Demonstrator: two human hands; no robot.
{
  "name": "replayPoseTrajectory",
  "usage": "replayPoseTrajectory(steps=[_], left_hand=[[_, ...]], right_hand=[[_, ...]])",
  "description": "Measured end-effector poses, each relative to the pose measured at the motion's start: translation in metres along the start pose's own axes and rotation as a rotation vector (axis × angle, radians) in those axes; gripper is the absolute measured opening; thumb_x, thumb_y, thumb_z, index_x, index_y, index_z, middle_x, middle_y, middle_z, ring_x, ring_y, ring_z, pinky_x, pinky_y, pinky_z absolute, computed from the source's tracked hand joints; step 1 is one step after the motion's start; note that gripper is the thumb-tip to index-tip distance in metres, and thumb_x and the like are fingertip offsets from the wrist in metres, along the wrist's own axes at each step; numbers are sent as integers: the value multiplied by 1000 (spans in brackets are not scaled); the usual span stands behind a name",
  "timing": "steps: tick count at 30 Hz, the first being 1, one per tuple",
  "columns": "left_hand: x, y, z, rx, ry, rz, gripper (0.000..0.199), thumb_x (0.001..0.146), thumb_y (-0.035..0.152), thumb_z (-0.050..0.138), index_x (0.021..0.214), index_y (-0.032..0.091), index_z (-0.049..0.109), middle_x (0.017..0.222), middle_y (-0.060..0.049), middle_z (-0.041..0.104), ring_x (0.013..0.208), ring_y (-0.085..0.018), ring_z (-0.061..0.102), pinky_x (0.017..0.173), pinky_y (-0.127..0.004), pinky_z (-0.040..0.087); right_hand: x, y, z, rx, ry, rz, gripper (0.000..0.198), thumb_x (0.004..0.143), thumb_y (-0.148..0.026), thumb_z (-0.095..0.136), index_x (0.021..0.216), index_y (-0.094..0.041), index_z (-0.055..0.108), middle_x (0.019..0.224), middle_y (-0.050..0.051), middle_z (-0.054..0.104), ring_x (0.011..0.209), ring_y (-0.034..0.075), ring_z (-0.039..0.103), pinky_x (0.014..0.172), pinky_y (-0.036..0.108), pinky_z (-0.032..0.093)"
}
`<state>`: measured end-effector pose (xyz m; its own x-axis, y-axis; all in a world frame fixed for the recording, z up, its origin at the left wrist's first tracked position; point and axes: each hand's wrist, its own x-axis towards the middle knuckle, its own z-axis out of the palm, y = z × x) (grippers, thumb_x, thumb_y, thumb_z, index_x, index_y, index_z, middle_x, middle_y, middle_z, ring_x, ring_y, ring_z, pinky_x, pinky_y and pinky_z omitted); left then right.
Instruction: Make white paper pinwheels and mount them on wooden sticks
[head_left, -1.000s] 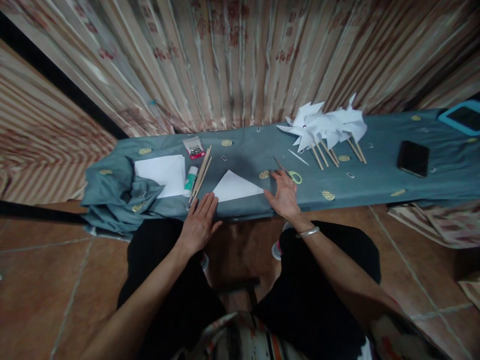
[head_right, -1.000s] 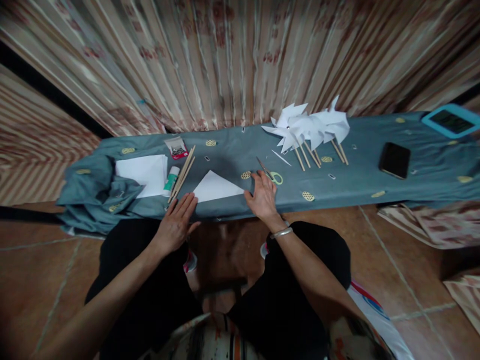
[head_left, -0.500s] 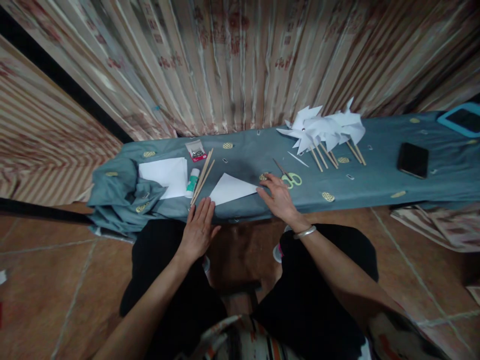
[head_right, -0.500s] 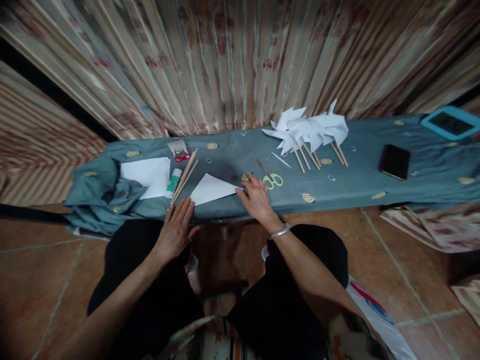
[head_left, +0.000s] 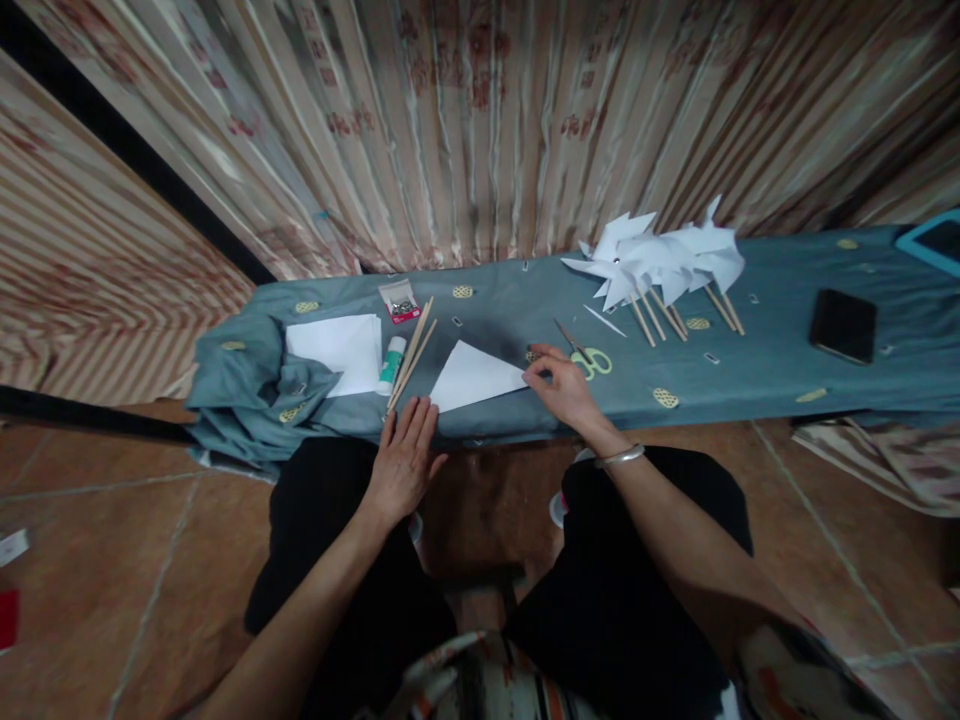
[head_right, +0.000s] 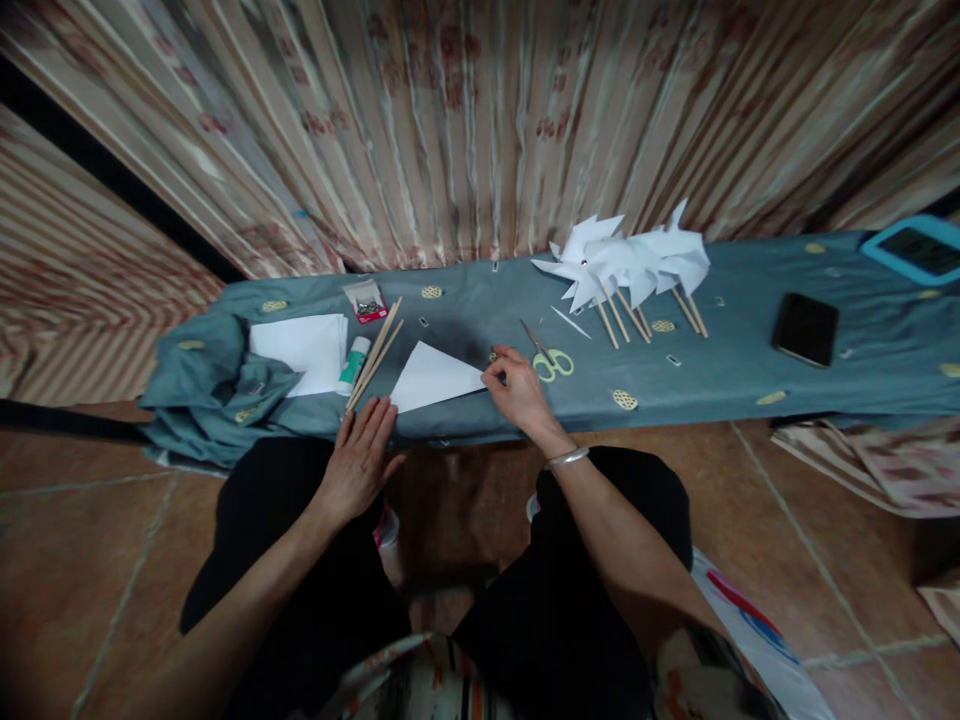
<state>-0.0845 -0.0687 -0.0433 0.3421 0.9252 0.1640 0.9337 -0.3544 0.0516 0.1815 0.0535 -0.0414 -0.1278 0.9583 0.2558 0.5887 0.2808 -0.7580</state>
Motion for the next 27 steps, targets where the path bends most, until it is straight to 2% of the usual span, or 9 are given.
replayPoseTrajectory(steps=[5, 9, 12, 15, 17, 19, 22, 24, 27], left_hand=[[-1, -1, 0, -70, 22, -4, 60, 91, 29, 48, 145, 8, 34, 151, -21, 38, 144, -31, 27, 117, -54, 21], [4, -4, -1, -321, 86, -81, 52, 94, 35, 42, 141, 10, 41, 148, -20, 43, 142, -29, 33, 116, -54, 24], [22, -6, -9, -667, 172, -297, 60, 93, 48, 42, 141, 12, 40, 150, -20, 40, 141, -28, 34, 116, -48, 28], [51, -7, -25, -1201, 180, -579, 66, 93, 57, 33, 142, 13, 37, 148, -21, 43, 132, -29, 48, 108, -47, 41], [70, -6, -38, -1585, 12, -640, 70, 93, 61, 24, 140, 11, 39, 136, -23, 54, 119, -30, 60, 97, -48, 50], [86, -3, -48, -1803, -187, -632, 73, 92, 63, 21, 133, 8, 47, 123, -24, 64, 107, -30, 67, 86, -44, 56], [99, 4, -53, -1895, -409, -599, 71, 94, 60, 22, 119, 6, 60, 109, -22, 71, 89, -28, 73, 69, -33, 58], [104, 8, -51, -1907, -477, -587, 68, 96, 56, 22, 113, 5, 64, 102, -21, 73, 80, -26, 74, 61, -29, 56], [108, 10, -48, -1899, -514, -602, 55, 97, 46, 30, 108, 6, 66, 93, -18, 75, 71, -23, 74, 55, -26, 54]], right_hand=[[7, 14, -28, 30, 139, 31, 8, 75, -26, 60, 69, -22, 63, 117, 9, 66, 111, 26, 61, 100, 46, 43], [8, 17, -45, 244, 83, 69, 14, 73, -35, 64, 73, -21, 64, 117, 9, 67, 110, 25, 62, 97, 45, 45], [7, 10, -53, 407, 38, 95, 21, 72, -42, 68, 74, -22, 64, 121, 9, 66, 113, 25, 61, 99, 45, 44], [6, 0, -61, 530, 0, 111, 28, 69, -48, 73, 74, -22, 65, 122, 8, 66, 116, 26, 60, 104, 46, 40], [5, -6, -66, 586, -10, 123, 31, 67, -52, 75, 73, -22, 65, 122, 8, 66, 117, 26, 59, 106, 47, 39], [6, -9, -70, 609, -19, 127, 33, 66, -52, 77, 72, -22, 66, 122, 8, 67, 120, 27, 58, 106, 48, 38], [7, -12, -73, 594, -47, 118, 32, 65, -52, 78, 71, -22, 67, 120, 8, 68, 124, 28, 55, 107, 48, 37], [9, -11, -75, 589, -46, 114, 32, 64, -52, 78, 71, -22, 68, 119, 8, 68, 123, 28, 56, 107, 48, 37], [12, -10, -76, 593, -14, 112, 30, 64, -51, 79, 69, -23, 68, 118, 8, 69, 121, 27, 57, 108, 49, 36]])
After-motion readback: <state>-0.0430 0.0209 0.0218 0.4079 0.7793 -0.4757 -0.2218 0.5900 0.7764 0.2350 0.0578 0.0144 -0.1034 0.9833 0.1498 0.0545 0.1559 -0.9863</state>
